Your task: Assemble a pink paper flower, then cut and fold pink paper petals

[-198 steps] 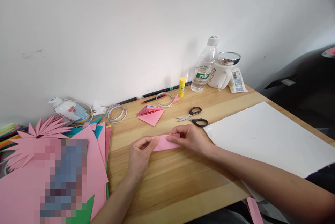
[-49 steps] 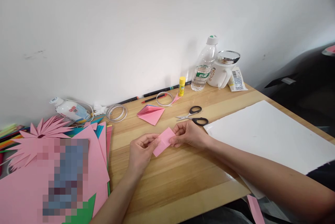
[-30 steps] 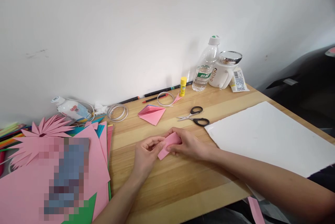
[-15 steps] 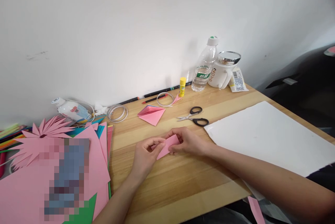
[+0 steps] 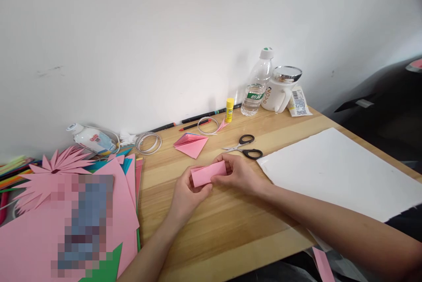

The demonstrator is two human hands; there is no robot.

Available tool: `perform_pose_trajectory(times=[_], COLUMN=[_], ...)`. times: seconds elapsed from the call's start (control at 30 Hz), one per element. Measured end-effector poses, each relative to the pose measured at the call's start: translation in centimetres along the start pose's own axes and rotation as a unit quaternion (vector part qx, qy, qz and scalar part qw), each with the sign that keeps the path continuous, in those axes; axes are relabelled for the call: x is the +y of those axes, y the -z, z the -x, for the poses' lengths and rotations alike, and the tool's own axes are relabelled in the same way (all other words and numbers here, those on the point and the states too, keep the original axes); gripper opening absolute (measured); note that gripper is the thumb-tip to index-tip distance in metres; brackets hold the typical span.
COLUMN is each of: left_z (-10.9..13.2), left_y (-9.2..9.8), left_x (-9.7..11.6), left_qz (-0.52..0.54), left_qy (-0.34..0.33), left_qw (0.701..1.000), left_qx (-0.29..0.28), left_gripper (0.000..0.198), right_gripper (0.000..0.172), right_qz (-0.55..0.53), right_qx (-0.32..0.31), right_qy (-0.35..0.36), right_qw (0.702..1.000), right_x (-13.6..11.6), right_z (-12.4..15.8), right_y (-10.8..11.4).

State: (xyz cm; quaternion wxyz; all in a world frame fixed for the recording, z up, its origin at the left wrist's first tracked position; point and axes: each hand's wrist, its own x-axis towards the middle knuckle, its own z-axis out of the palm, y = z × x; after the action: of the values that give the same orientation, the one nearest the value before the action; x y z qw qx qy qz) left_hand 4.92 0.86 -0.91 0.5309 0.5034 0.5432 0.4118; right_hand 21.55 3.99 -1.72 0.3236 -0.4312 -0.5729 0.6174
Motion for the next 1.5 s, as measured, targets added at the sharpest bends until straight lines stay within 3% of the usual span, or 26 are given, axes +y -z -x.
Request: perform_pose_trajectory(times=[0.37,0.67,1.27,1.5], left_z=[0.3,0.5,0.4,0.8], left_y=[-0.8,-1.0,0.4,-0.1], left_x=[0.1,0.6,1.0,1.4], left_qz=[0.018,-0.056,0.001,-0.040], left_qy=[0.002,0.005,-0.009,-0.040], left_qw=[0.999,0.996,0.998,0.994], left_qx=[0.039,0.067,0.054,0.089], left_gripper=[0.025,0.025,0.019,0.021], right_gripper=[0.018,0.021,0.027,0.028], right_qz=[0.035,0.028,-0.037,-0.063], right_qx=[0.029,0.003,-0.009,-0.012], right_qy=[0.029,0.016,-0.019,-0.028], right_qw=[0.999,0.999,0.999,0.998], right_x=[-0.1,0.0,-0.5,-1.0], right_z=[0.2,0.1,-0.5,-0.3], right_y=[-0.6,-0.3,0.3,0.2])
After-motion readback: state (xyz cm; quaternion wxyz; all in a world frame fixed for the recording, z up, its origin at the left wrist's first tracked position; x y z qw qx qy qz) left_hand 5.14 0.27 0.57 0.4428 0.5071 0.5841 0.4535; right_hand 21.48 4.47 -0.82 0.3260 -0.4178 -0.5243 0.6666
